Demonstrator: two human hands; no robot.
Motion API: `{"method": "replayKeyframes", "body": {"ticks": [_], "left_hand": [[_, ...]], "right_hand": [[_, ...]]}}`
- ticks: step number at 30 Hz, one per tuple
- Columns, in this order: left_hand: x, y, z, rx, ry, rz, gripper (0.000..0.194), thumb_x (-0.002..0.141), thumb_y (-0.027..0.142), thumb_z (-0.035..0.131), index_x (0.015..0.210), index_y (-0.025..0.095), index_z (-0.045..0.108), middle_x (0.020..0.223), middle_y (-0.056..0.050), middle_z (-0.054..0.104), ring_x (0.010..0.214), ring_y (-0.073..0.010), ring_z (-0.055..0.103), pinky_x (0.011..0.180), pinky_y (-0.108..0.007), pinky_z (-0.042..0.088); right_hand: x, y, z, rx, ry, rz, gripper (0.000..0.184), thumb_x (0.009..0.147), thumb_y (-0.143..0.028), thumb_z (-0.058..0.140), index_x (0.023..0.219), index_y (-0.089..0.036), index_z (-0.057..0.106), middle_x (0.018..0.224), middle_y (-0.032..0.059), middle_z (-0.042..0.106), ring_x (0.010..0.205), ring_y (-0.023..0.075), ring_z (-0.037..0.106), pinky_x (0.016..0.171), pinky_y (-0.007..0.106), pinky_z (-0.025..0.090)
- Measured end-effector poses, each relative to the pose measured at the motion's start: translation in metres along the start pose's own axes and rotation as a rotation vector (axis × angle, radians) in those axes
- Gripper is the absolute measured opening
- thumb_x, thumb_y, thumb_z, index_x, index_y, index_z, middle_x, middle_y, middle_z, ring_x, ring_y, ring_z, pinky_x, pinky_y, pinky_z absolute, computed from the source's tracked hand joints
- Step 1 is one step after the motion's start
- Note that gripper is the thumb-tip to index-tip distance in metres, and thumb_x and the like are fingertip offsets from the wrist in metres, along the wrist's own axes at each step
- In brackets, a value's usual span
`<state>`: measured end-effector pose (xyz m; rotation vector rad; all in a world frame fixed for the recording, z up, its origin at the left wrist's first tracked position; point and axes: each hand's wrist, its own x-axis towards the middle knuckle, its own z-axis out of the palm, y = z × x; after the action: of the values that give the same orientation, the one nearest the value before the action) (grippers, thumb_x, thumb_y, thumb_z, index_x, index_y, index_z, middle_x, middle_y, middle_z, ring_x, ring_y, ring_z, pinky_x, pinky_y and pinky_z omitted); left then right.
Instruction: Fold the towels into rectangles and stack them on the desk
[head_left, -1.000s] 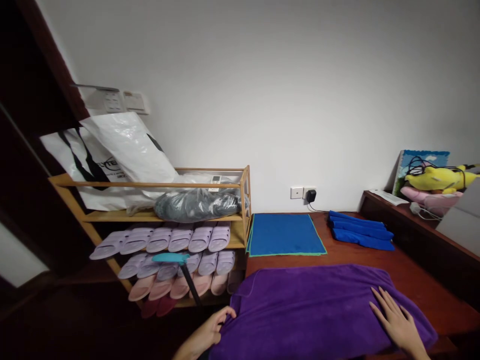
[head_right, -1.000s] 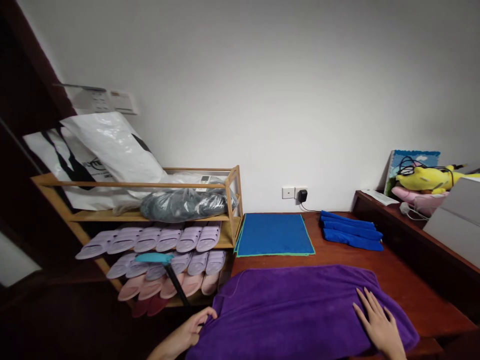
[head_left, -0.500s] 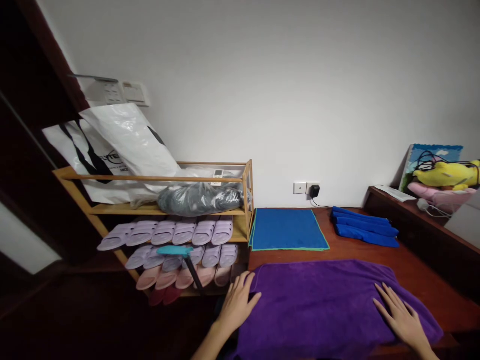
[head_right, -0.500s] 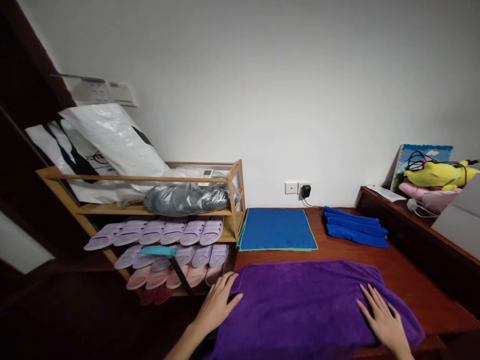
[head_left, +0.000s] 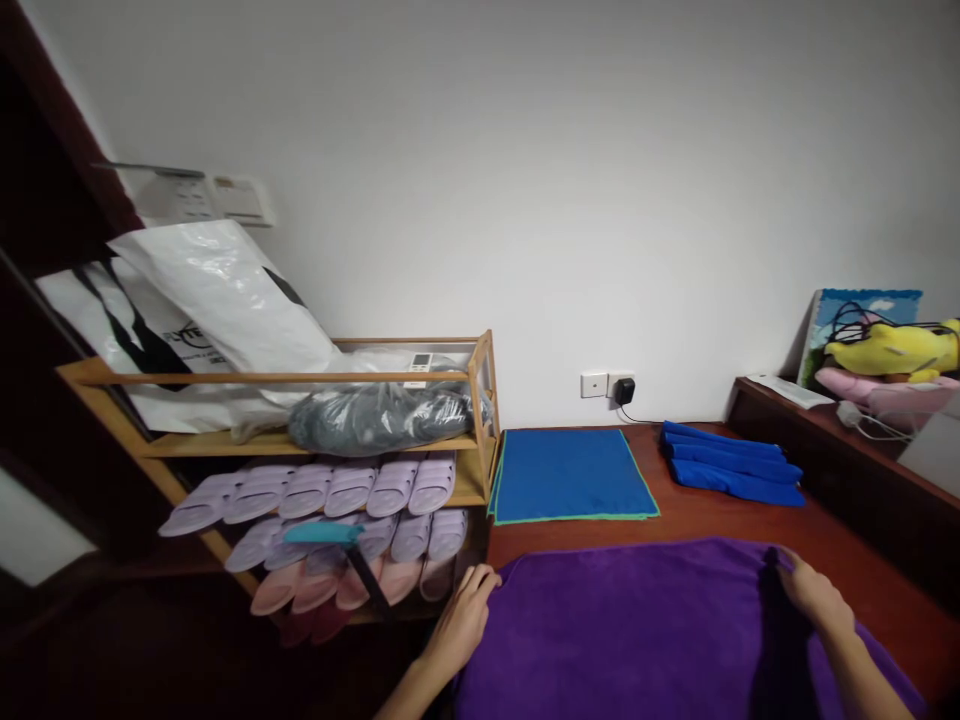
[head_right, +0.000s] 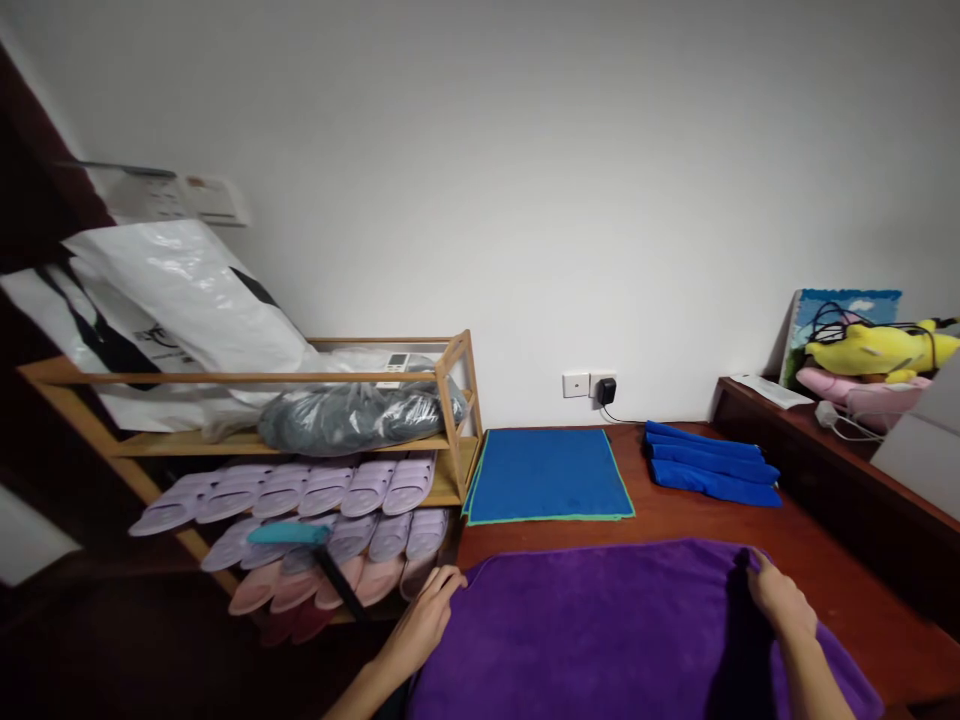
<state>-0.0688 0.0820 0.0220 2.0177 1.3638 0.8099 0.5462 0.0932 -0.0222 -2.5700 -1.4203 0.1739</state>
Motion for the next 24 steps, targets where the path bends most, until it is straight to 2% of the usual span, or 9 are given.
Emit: {"method": "replayKeyframes", "body": {"ticks": [4,7,10,13,16,18,22,24], "left_hand": [[0.019,-0.011,-0.009,-0.204,0.089,-0.175,0.007,0.071,0.027,0.057,0.075,0.025,0.062,0.087,-0.004,0.059,0.095,-0.0266,0.053,0.091,-0.037,0.039],[0.036,-0.024,-0.022,-0.309,0.097,-0.254,0.03,0.071,0.051,0.059,0.073,0.021,0.062,0.077,-0.004,0.062,0.085,-0.0265,0.057,0.081,-0.036,0.044],[0.05,-0.03,-0.034,-0.457,0.057,-0.317,0.045,0.067,0.062,0.061,0.075,0.018,0.064,0.075,-0.004,0.065,0.077,-0.0233,0.059,0.073,-0.033,0.045],[0.061,-0.028,-0.039,-0.59,0.044,-0.38,0.048,0.064,0.063,0.064,0.078,0.018,0.065,0.078,-0.002,0.068,0.078,-0.0208,0.06,0.075,-0.031,0.046],[0.066,-0.024,-0.039,-0.698,0.037,-0.463,0.049,0.057,0.064,0.069,0.076,0.018,0.064,0.076,-0.002,0.068,0.079,-0.0203,0.062,0.076,-0.03,0.046],[0.067,-0.023,-0.041,-0.75,0.024,-0.541,0.05,0.05,0.061,0.074,0.074,0.018,0.064,0.071,-0.002,0.068,0.074,-0.0204,0.064,0.071,-0.029,0.048],[0.063,-0.025,-0.051,-0.812,-0.014,-0.669,0.049,0.046,0.053,0.08,0.077,0.019,0.062,0.073,-0.003,0.068,0.071,-0.0198,0.065,0.065,-0.029,0.048],[0.06,-0.028,-0.059,-0.819,-0.03,-0.699,0.049,0.046,0.05,0.081,0.08,0.02,0.061,0.077,-0.003,0.068,0.075,-0.0188,0.064,0.068,-0.028,0.048]], "right_hand": [[0.016,-0.008,0.008,-0.031,-0.015,0.002,0.048,0.076,-0.029,0.035,0.115,-0.02,0.061,0.094,0.0196,0.071,0.079,0.0326,0.069,0.066,0.047,0.05],[0.024,-0.01,0.009,-0.052,-0.033,-0.047,0.046,0.073,-0.023,0.036,0.111,-0.017,0.062,0.096,0.019,0.07,0.081,0.0308,0.068,0.069,0.045,0.049],[0.029,-0.009,0.004,-0.073,-0.04,-0.059,0.043,0.076,-0.027,0.035,0.11,-0.016,0.059,0.095,0.0191,0.069,0.081,0.0309,0.068,0.069,0.042,0.048],[0.033,-0.01,-0.009,-0.108,0.004,-0.03,0.045,0.08,-0.039,0.034,0.11,-0.016,0.057,0.092,0.0191,0.068,0.079,0.0323,0.067,0.065,0.042,0.048],[0.038,-0.012,-0.023,-0.144,0.082,-0.139,0.042,0.079,-0.041,0.036,0.106,-0.019,0.058,0.108,0.0165,0.064,0.082,0.0299,0.066,0.068,0.04,0.047],[0.04,-0.011,-0.031,-0.125,0.08,-0.226,0.037,0.076,-0.039,0.041,0.102,-0.022,0.06,0.112,0.0122,0.062,0.085,0.0275,0.066,0.069,0.037,0.047],[0.046,-0.001,-0.041,-0.052,-0.046,-0.281,0.016,0.067,-0.03,0.048,0.076,-0.024,0.06,0.081,0.0059,0.068,0.075,0.0235,0.065,0.065,0.031,0.045],[0.047,0.005,-0.043,-0.001,-0.07,-0.258,0.016,0.063,-0.026,0.048,0.074,-0.025,0.059,0.071,0.0041,0.067,0.067,0.0221,0.064,0.062,0.03,0.045]]}}
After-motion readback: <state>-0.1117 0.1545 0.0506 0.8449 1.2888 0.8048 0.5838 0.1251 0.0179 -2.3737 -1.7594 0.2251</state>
